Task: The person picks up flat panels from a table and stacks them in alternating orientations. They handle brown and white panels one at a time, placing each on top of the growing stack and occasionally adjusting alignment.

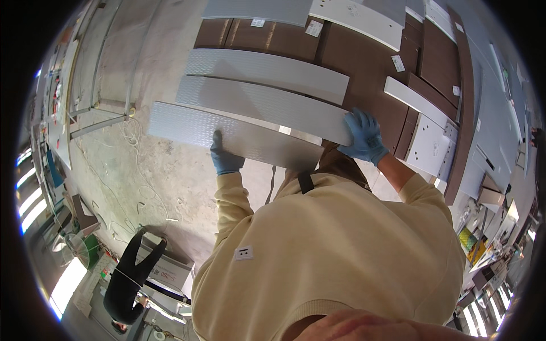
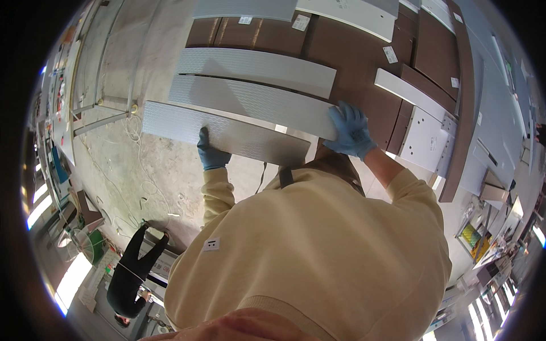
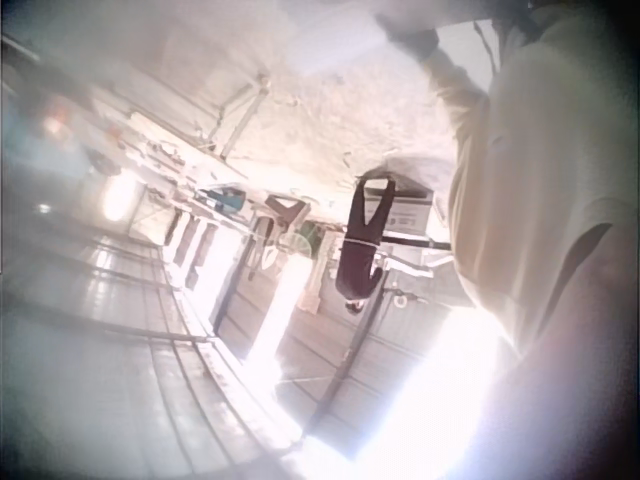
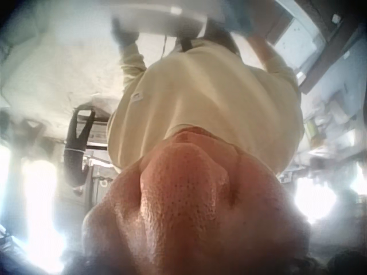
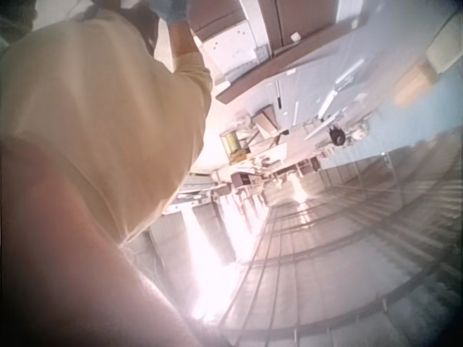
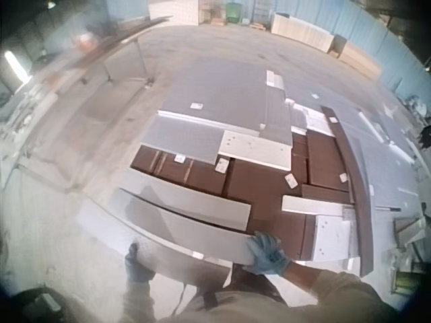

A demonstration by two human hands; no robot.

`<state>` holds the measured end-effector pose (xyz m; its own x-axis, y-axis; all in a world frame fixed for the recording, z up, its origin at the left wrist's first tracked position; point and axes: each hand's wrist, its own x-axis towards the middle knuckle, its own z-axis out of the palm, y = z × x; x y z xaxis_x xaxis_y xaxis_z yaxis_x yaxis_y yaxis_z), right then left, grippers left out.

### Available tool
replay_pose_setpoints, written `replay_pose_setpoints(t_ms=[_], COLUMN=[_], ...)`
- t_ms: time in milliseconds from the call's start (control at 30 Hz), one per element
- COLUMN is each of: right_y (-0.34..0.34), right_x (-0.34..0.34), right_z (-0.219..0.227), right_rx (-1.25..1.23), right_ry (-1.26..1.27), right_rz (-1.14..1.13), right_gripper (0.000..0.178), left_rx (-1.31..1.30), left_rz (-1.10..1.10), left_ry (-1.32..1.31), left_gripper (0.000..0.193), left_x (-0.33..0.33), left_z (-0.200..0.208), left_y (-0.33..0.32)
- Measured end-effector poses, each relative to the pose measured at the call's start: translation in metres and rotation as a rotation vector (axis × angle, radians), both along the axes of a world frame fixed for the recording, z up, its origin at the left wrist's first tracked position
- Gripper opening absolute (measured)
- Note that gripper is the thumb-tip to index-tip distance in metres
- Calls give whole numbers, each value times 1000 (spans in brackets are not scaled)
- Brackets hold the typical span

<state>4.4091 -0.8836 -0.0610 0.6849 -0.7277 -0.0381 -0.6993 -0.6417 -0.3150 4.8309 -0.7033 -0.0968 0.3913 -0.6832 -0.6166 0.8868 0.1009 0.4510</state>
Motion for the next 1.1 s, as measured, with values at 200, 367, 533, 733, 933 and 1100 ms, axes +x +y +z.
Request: replay_pose_setpoints(t_ms=[200,367,533,733,933,1100], right_y=[-18,-79,-148,-203,-232,-238], right_x=[4,5,11,5,-4,-1], right_z=[13,15,4,-21,-40,-53], right_rx=[-28,-151,-169,-122,-136,-178], right_ry=[-96,-149,-97,-10,4,45], right_rz=[10,47,9,0,78,116], right_gripper=[105,105,99,102,108,99], left_rx=[-137,-138,-53,-10,96,203], left_rz=[18,16,23,48,66,120], left_ry=[-95,-39,-12,4,-30,13], left_gripper=[64,60,58,70,83,82], left_x=[-12,-12,-13,-10,-10,-9], left_z=[20,30,13,-23,-49,-51], left_y=[-25,-34,-31,-47,-82,-103])
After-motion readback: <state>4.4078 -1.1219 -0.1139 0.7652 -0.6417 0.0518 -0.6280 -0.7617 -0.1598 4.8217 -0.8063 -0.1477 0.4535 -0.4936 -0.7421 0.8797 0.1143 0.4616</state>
